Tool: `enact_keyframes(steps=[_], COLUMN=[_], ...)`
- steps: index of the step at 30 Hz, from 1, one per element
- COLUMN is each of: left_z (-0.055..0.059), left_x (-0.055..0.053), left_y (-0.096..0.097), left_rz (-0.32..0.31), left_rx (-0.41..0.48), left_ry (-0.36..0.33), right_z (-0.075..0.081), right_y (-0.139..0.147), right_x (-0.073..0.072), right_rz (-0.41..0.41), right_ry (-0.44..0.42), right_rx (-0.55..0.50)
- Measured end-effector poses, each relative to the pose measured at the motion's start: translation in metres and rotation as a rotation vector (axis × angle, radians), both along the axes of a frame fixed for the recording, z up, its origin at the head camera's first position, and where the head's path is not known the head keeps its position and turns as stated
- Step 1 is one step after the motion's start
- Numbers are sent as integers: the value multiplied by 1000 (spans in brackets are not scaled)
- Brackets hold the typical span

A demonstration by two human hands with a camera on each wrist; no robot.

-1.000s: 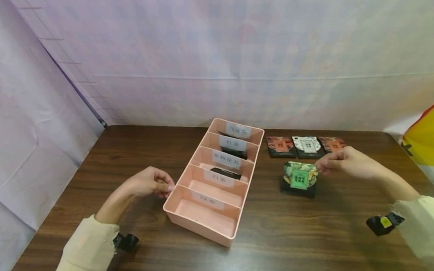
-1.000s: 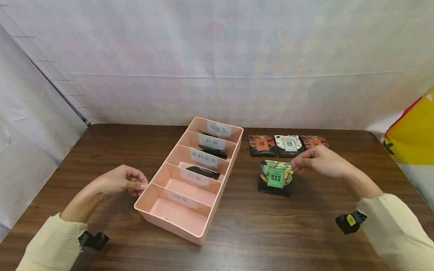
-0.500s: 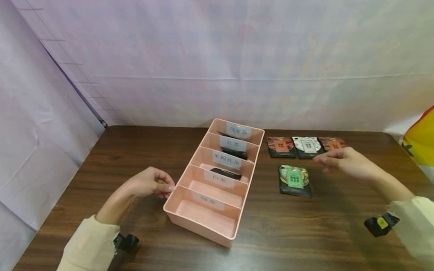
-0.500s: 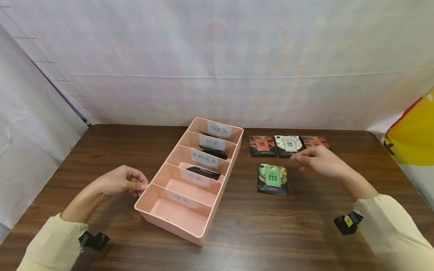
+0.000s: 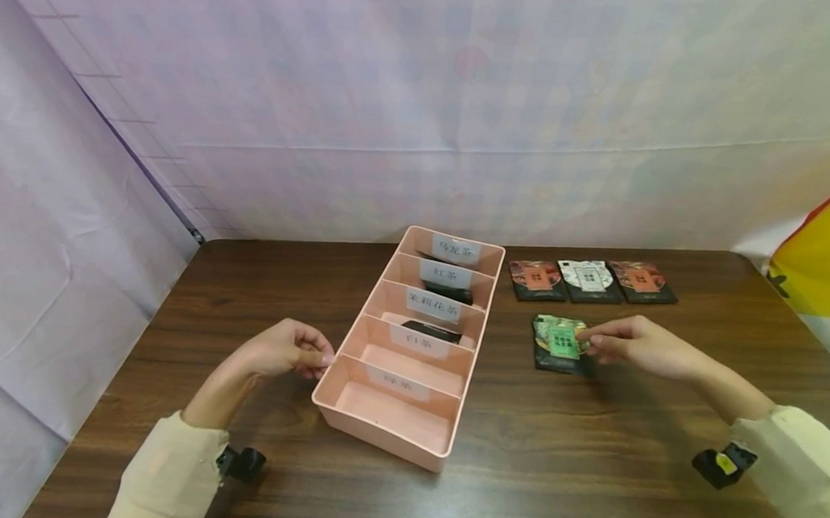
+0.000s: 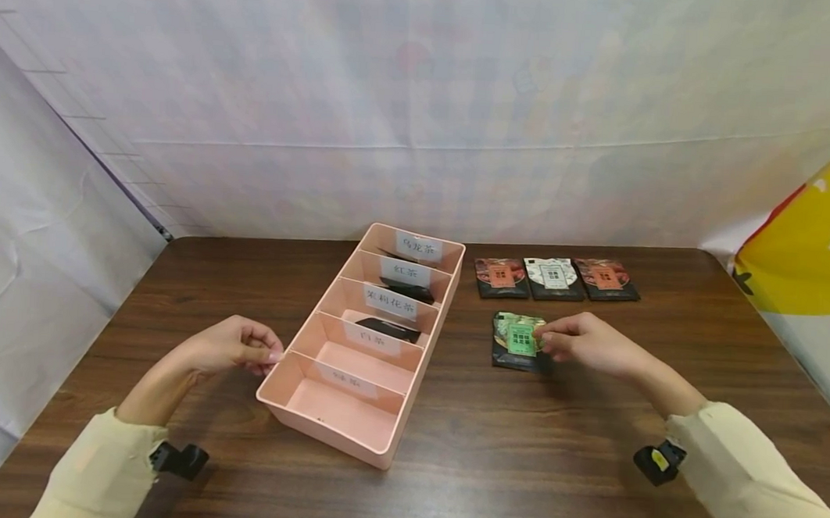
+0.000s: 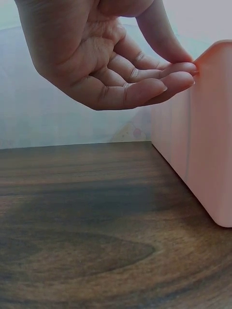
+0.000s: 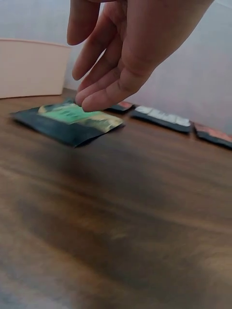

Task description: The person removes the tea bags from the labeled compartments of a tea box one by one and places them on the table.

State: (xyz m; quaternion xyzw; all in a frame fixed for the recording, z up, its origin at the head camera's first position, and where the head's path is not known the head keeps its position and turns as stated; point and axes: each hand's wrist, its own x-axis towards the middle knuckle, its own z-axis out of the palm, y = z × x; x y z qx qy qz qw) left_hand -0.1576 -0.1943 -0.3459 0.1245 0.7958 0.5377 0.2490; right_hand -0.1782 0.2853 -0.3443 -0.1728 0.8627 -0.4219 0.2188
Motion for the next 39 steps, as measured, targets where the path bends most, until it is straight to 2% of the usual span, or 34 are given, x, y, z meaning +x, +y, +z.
enact_keyframes(steps=[8, 15, 24, 32, 39], left_z=[-1, 0, -1, 3, -9], left_x=[0, 0, 0, 2, -4], left_y=[0, -1, 0, 1, -6], left_rz=[5, 6, 8, 3, -58], left_rx=[6, 2, -9, 11, 94], left_ry=[-3, -5, -3, -4, 23], right_z=[-10, -17, -18, -17, -18], right_y=[-10, -12, -12, -16, -19], right_x=[7, 6, 0, -9, -13], right_rz=[-17, -23, 11, -5, 0], right_ry=[-26, -55, 12, -31, -37], right_rx=[40, 64, 85, 81, 81])
